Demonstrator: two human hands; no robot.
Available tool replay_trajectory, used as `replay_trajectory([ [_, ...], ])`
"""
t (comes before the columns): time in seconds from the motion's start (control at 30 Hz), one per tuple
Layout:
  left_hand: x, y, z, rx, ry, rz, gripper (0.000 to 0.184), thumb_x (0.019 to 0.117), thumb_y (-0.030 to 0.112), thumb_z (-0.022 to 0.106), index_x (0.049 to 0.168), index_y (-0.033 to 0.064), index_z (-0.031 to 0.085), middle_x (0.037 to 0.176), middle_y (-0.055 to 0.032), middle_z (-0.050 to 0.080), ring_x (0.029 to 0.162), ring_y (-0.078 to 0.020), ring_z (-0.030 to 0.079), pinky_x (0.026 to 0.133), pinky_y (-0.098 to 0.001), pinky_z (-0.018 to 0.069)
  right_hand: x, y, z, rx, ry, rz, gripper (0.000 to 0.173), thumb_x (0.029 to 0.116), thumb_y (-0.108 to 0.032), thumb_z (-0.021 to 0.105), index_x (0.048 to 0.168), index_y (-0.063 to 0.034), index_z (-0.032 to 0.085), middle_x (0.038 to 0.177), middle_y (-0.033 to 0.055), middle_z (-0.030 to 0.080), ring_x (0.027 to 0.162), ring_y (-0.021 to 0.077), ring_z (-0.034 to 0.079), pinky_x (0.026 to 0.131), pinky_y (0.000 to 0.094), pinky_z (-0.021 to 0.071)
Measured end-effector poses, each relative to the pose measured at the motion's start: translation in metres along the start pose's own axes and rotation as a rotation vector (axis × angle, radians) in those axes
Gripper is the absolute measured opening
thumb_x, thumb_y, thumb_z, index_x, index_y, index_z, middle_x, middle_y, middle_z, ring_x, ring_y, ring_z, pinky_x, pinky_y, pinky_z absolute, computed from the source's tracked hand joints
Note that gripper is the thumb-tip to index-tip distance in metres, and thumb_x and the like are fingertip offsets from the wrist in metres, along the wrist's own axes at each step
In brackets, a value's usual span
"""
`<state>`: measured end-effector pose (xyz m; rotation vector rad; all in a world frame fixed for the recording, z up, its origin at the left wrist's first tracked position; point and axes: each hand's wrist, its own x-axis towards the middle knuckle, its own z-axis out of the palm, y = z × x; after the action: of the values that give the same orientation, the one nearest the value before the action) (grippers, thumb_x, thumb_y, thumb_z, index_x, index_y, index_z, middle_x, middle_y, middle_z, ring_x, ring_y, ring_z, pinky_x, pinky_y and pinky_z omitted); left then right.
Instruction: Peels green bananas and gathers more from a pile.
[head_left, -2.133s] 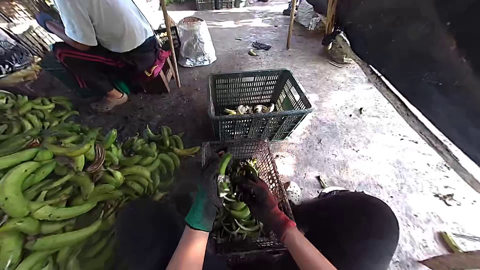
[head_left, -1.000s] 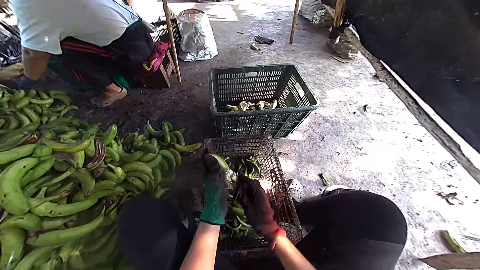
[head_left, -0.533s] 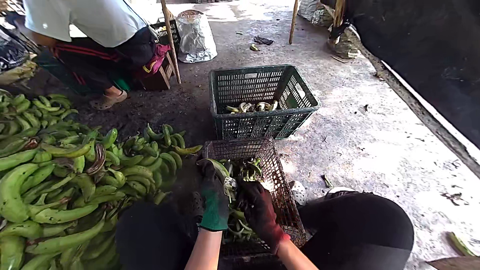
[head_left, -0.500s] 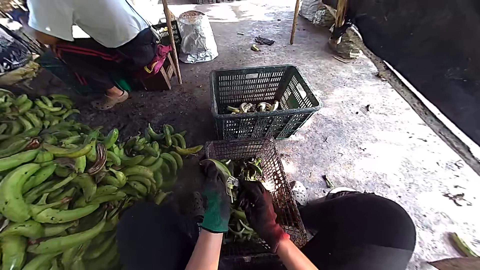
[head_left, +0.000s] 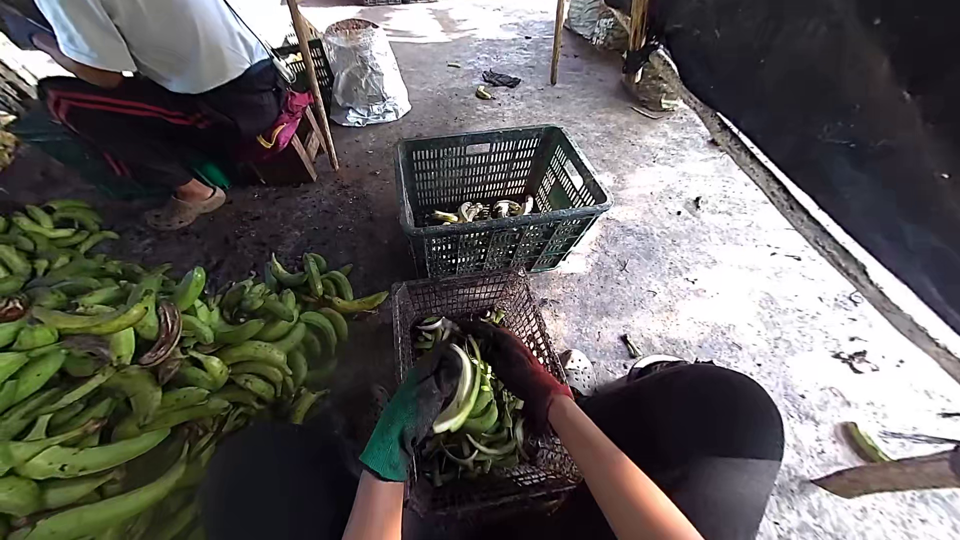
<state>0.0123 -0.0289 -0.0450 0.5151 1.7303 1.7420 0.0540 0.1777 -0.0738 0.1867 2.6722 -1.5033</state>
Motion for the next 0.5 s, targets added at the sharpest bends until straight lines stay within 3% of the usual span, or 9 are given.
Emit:
replay_trajectory([
  [0.03,0.005,-0.001,0.001,-0.060,0.108,0.003,0.056,0.0997,0.020,0.050,0.151,-0.0009,0.039,0.125,-0.0093,0.062,0.107,-0.0072,0.060,0.094,-0.0270,0.0513,-0.003,-0.003,0.002,0.069,0.084,-0.012,0.044,0.1058,-0.027,0.046,0.146,-0.0133,0.056,0.143,0.0085,0.060,0.133,0.0186,0.056,0.115,0.0421,0.0426],
  [0.07,0.009,-0.001,0.004,-0.179,0.230,0.003,0.052,0.1030,0.019,0.047,0.151,0.0007,0.039,0.127,-0.0109,0.061,0.108,-0.0089,0.061,0.094,-0.0277,0.0521,-0.009,-0.007,0.007,0.082,0.158,-0.031,0.047,0.1034,-0.030,0.050,0.146,-0.0122,0.056,0.142,0.0098,0.060,0.132,0.0199,0.056,0.114,0.0428,0.0434],
  [0.1,0.013,-0.002,0.008,-0.357,0.349,0.007,0.039,0.1061,0.018,0.042,0.141,0.0022,0.047,0.115,-0.0084,0.065,0.098,-0.0088,0.064,0.085,-0.0267,0.0554,-0.019,-0.012,0.014,0.033,0.214,-0.062,0.048,0.1002,-0.028,0.054,0.146,-0.0130,0.058,0.140,0.0126,0.062,0.129,0.0255,0.058,0.111,0.0489,0.0445],
  [0.13,0.018,0.001,0.012,-0.576,0.436,0.002,0.031,0.1099,0.020,0.035,0.125,0.0045,0.056,0.096,-0.0057,0.069,0.081,-0.0093,0.068,0.070,-0.0259,0.0593,-0.029,-0.016,0.022,-0.055,0.272,-0.116,0.048,0.0945,-0.022,0.060,0.142,-0.0143,0.062,0.133,0.0163,0.065,0.122,0.0333,0.061,0.104,0.0571,0.0475],
  [0.17,0.021,0.005,0.013,-0.777,0.463,-0.018,0.039,0.1121,0.026,0.026,0.110,0.0052,0.059,0.082,-0.0052,0.069,0.069,-0.0113,0.068,0.059,-0.0264,0.0590,-0.040,-0.020,0.030,-0.148,0.325,-0.182,0.047,0.0893,-0.018,0.066,0.136,-0.0157,0.067,0.125,0.0186,0.068,0.115,0.0396,0.064,0.097,0.0631,0.0492],
  [0.23,0.026,0.009,0.013,-0.993,0.488,-0.035,0.049,0.1123,0.031,0.018,0.095,0.0051,0.056,0.072,-0.0050,0.066,0.062,-0.0124,0.067,0.056,-0.0255,0.0576,-0.052,-0.019,0.042,-0.344,0.446,-0.315,0.040,0.0847,-0.026,0.066,0.124,-0.0232,0.075,0.110,0.0150,0.073,0.102,0.0404,0.068,0.086,0.0638,0.0521],
  [0.3,0.028,-0.002,0.017,-1.027,0.457,-0.047,0.049,0.1120,0.030,0.019,0.095,0.0051,0.057,0.072,-0.0057,0.065,0.063,-0.0137,0.066,0.055,-0.0270,0.0572,-0.052,-0.020,0.042,-0.407,0.495,-0.331,0.036,0.0856,-0.027,0.062,0.119,-0.0255,0.077,0.108,0.0141,0.073,0.100,0.0403,0.068,0.084,0.0642,0.0509],
  [0.4,0.025,-0.008,0.027,-0.966,0.419,-0.097,0.040,0.1108,0.028,0.025,0.103,0.0069,0.058,0.077,-0.0064,0.065,0.065,-0.0154,0.067,0.055,-0.0313,0.0579,-0.043,-0.031,0.025,-0.397,0.410,-0.233,0.045,0.0858,-0.015,0.065,0.129,-0.0253,0.073,0.114,0.0202,0.071,0.102,0.0465,0.067,0.084,0.0692,0.0485],
  [0.5,0.023,0.000,0.024,-0.731,0.521,-0.109,0.038,0.1120,0.030,0.029,0.112,0.0054,0.059,0.080,-0.0036,0.065,0.064,-0.0087,0.064,0.054,-0.0240,0.0556,-0.042,-0.034,0.030,-0.465,0.435,-0.286,0.045,0.0833,-0.022,0.064,0.127,-0.0261,0.074,0.110,0.0186,0.072,0.096,0.0453,0.069,0.080,0.0669,0.0509],
])
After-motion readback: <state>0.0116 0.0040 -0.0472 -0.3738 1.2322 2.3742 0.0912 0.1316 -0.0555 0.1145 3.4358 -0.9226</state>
